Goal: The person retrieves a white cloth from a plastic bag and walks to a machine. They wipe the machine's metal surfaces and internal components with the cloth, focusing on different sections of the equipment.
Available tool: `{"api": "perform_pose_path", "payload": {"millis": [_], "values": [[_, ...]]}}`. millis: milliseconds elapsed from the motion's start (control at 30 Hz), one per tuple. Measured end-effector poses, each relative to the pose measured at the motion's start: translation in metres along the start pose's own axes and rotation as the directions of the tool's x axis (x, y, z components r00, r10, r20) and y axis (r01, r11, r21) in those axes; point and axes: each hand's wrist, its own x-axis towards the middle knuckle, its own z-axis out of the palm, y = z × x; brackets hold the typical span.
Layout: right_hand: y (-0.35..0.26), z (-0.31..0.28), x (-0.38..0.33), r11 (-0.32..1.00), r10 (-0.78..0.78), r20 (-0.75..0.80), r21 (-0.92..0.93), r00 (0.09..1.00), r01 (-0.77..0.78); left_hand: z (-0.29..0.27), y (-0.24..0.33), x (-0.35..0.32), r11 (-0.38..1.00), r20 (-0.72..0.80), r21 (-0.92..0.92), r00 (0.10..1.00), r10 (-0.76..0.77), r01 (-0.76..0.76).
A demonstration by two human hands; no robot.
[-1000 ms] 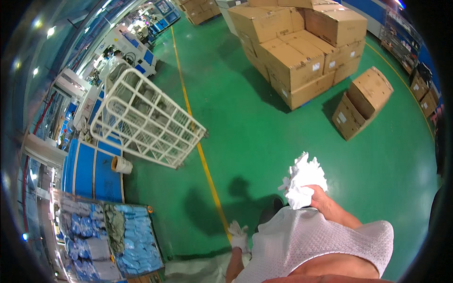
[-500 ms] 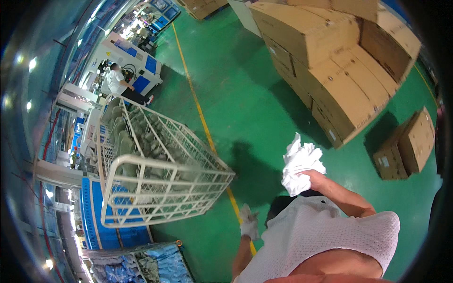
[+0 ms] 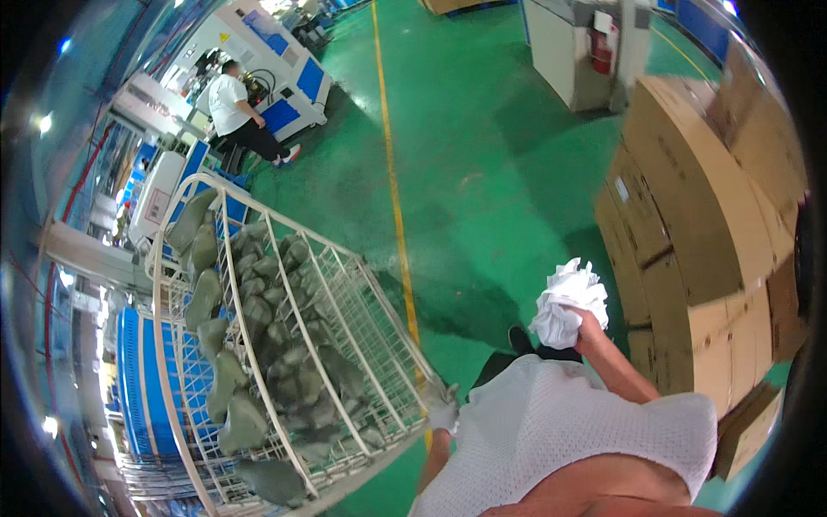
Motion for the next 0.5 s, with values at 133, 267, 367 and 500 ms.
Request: {"api": "perform_pose_path", "payload": {"millis": [133, 267, 367, 500], "values": [[-0.019, 0.060, 0.101, 0.999, 0.024, -0.002, -0.026, 1.000, -0.024, -0.071, 0.077, 0.192, 0.972, 0.182, -0.146, 0.971, -0.158, 0.185], [-0.054, 0.116, 0.224, 0.998, 0.005, -0.032, -0.056, 0.999, -0.007, -0.116, 0.131, 0.374, 0.931, -0.071, -0.361, 0.997, 0.031, -0.054], [-0.074, 0.173, 0.326, 0.995, 0.031, -0.050, -0.093, 0.998, -0.036, -0.145, 0.155, 0.456, 0.903, -0.079, -0.428, 0.997, -0.002, -0.032], [-0.084, 0.279, 0.481, 0.943, 0.277, 0.031, -0.199, 0.960, -0.266, -0.160, 0.141, 0.516, 0.973, -0.146, -0.204, 0.980, -0.136, 0.105]]}}
